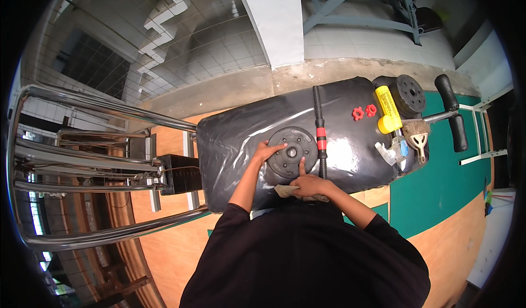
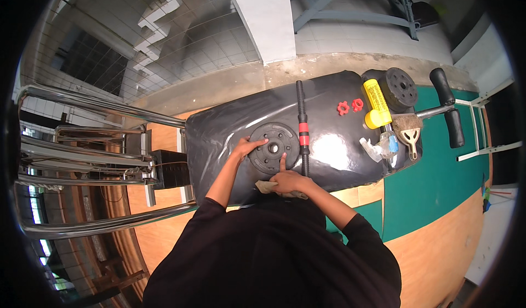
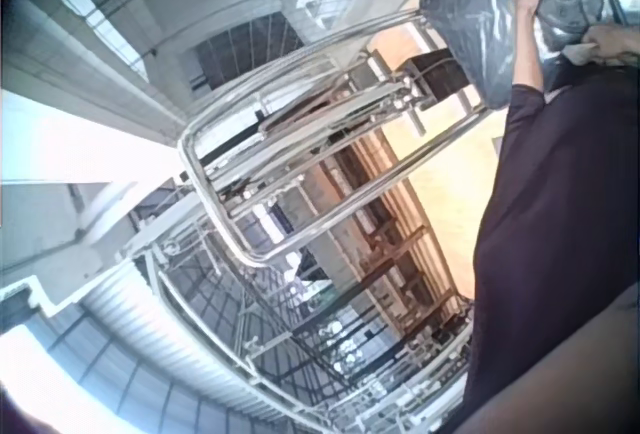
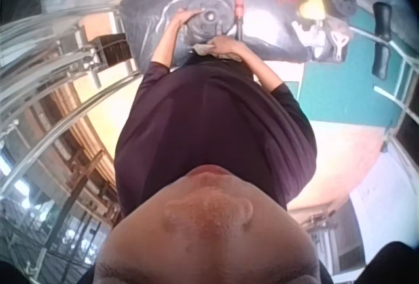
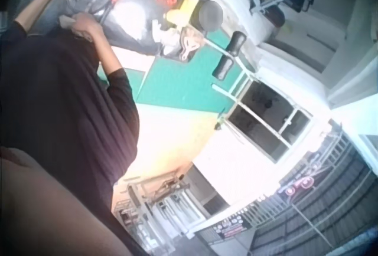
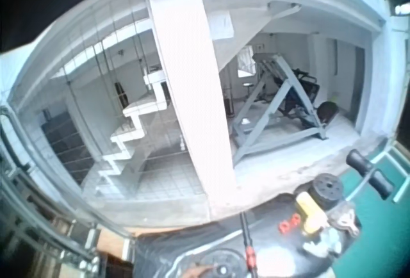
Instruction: The person wipes a dumbbell bar with a cloth, then slides weight plates and red collars onto the bar, tightens the collars, and places the assembled dumbbell on the floor among other dumbbells.
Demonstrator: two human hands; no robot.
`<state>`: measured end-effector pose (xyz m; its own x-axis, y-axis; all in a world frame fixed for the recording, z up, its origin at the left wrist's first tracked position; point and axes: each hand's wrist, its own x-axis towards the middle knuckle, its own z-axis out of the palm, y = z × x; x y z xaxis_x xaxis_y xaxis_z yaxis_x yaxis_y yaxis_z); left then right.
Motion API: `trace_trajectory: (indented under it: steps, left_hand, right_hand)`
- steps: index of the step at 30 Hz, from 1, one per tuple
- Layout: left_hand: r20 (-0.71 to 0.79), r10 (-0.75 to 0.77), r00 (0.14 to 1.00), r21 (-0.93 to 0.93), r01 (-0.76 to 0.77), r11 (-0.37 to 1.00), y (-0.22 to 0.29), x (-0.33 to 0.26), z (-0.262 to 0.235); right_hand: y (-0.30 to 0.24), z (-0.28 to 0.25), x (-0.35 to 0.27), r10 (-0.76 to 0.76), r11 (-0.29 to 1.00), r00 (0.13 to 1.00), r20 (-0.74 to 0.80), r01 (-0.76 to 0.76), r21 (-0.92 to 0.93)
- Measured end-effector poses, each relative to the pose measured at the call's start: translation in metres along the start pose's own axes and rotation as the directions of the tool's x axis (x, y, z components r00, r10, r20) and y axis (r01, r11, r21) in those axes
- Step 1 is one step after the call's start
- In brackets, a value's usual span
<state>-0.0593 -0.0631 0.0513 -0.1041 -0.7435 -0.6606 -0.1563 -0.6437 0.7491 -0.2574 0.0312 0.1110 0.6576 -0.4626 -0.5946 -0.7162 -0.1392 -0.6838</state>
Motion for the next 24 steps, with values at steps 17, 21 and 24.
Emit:
trace_trajectory:
  steps: [17,21,24]
  left_hand:
    - [-0.113,0.827,0.551,0.656,-0.584,0.479,0.041,-0.120,0.045]
    - [-0.112,0.806,0.581,0.675,-0.551,0.491,0.039,-0.119,0.057]
    - [-0.189,0.821,0.539,0.682,-0.529,0.505,0.035,-0.116,0.058]
  right_hand:
    - [0.053,-0.066,-0.030,0.440,0.712,0.527,-0.727,0.289,0.640]
    - [0.026,-0.037,0.012,0.314,0.945,0.324,-0.893,-0.012,0.328]
    - [0.004,-0.031,0.003,0.111,0.989,0.269,-0.957,0.061,0.132]
